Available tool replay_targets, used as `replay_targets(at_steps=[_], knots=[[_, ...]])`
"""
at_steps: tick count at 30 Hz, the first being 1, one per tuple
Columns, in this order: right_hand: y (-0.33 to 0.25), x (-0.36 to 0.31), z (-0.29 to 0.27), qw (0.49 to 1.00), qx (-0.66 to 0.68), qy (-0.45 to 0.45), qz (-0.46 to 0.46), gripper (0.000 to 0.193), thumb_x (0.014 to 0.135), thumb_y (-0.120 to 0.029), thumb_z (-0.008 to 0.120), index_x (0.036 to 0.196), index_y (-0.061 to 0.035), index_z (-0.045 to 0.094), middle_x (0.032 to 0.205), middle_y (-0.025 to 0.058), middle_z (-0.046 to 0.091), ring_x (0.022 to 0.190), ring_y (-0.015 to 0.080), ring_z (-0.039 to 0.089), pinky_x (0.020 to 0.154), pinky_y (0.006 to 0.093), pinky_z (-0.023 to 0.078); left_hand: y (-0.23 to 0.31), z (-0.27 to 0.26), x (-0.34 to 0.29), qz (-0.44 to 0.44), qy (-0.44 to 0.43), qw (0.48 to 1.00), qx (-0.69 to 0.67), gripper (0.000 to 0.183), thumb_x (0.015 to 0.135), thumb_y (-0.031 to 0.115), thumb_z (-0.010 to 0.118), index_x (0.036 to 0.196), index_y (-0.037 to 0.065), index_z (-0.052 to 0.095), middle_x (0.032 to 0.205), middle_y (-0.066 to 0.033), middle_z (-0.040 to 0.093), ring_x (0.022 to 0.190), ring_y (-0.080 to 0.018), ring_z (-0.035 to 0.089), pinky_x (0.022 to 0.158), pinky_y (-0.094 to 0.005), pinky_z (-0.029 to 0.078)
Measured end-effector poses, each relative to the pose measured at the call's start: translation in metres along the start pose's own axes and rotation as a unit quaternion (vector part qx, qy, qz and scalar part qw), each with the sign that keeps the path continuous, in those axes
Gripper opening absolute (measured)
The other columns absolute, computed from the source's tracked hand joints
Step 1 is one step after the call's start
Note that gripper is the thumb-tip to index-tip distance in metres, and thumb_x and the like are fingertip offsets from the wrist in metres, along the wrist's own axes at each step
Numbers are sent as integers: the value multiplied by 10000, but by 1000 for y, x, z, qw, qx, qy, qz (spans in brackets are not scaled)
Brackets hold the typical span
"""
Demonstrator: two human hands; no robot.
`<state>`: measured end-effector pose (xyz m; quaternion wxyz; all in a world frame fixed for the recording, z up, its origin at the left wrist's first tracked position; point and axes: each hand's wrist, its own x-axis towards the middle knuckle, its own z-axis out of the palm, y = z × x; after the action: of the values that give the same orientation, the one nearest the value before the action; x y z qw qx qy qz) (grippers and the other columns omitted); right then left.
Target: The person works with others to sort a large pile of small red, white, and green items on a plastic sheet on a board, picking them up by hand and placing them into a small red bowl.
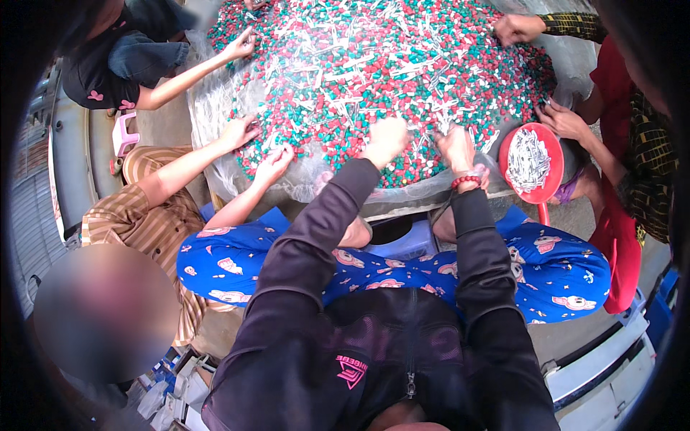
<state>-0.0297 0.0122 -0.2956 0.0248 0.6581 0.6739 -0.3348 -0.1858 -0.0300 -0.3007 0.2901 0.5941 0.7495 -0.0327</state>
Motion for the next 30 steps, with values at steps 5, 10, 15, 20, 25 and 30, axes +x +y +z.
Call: replay_targets(at_steps=[5,10,15,20,25,30], knots=[[-2,4,10,994,-73,-58,-62,352,717,-320,654,881,-13,600,865,223,605,844,369,583,694,443,463,-53,-47,7,27,10,990,-140,380,773,402,597,801,24,609,694,-160,606,670,-324,600,615,-419,458],[-15,9,36,986,101,-111,-69,366,698,-303,689,710,46,578,613,164,582,606,261,592,628,383,457,-39,-36,0,104,161,981,0,320,823,323,543,867,7,558,621,-162,574,606,-320,594,536,-406,467],[53,13,45,951,279,-61,-118,254,827,-236,522,857,10,581,754,118,589,674,216,558,640,340,445,-7,10,-9,266,87,959,-45,183,806,154,433,853,11,536,750,-183,558,694,-311,553,651,-444,414],[32,22,16,700,661,-267,38,177,842,-198,558,956,-64,577,821,40,600,735,132,561,558,284,444,-37,16,-17,269,103,943,168,187,729,79,485,902,18,520,759,-100,579,785,-260,570,580,-361,465],[1,2,-41,665,713,-223,-28,211,836,-243,575,961,-80,524,748,47,572,616,132,525,439,204,352,-25,8,-14,307,134,920,202,211,744,95,496,933,18,551,750,-105,602,774,-226,585,548,-325,490],[0,-1,-19,602,742,-288,-67,216,850,-307,549,837,-98,495,640,-3,426,549,100,412,418,205,309,-15,20,-8,264,25,937,225,133,736,155,537,787,63,618,709,-89,623,696,-227,628,548,-340,497]])
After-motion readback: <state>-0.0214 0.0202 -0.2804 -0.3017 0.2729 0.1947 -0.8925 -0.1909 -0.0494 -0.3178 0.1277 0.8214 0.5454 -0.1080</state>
